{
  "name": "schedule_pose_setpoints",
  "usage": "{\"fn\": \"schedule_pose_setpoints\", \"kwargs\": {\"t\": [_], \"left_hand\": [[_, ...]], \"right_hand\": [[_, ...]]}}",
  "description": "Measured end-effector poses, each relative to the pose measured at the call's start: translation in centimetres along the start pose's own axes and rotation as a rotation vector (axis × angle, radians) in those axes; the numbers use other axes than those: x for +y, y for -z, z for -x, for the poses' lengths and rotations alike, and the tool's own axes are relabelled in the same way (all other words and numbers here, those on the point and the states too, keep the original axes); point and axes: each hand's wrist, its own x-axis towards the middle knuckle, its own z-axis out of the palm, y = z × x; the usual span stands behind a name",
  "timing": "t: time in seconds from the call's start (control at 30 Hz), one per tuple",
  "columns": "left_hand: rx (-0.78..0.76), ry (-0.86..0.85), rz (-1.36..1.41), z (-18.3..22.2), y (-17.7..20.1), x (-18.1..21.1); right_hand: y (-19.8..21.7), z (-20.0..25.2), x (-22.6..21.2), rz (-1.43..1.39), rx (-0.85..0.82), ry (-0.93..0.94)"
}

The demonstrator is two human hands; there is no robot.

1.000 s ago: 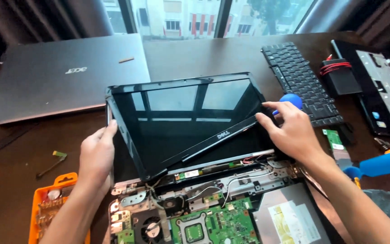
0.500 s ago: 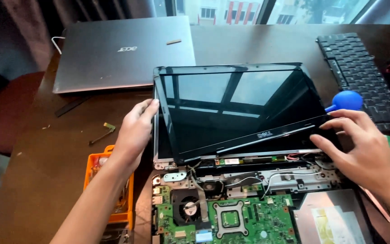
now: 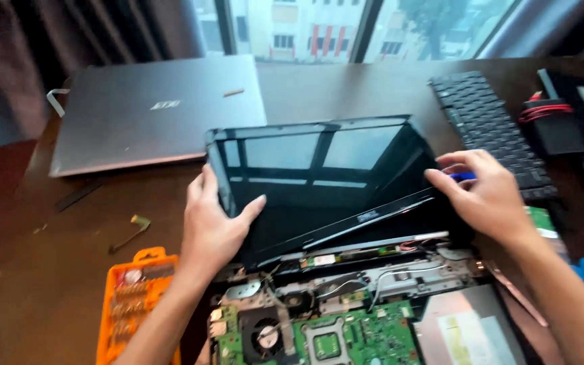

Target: Disassembling a laptop by removing the screen bezel and manipulating internal components and wiring.

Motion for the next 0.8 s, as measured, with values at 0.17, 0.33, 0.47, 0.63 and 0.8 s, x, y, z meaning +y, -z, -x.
{"fn": "schedule_pose_setpoints", "kwargs": {"t": [0.17, 0.33, 0.47, 0.63, 0.8], "left_hand": [[0.062, -0.124, -0.049, -1.2, -1.0, -2.0], [0.077, -0.135, -0.104, -1.0, -0.3, -0.5], [0.132, -0.146, -0.188, -1.0, -0.7, -0.3], [0.197, -0.185, -0.171, -0.9, -1.0, 0.1], [0.252, -0.108, -0.089, -1.1, -0.1, -0.4]], "right_hand": [[-1.1, -2.5, 1.2, 0.132, -0.008, -0.097], [-0.4, -2.8, -1.2, 0.194, -0.022, -0.215], [0.1, -2.7, -1.7, 0.254, -0.079, -0.245], [0.5, -3.0, -1.5, 0.299, -0.097, -0.23], [-0.3, -3.4, 0.9, 0.258, -0.059, -0.194]]}}
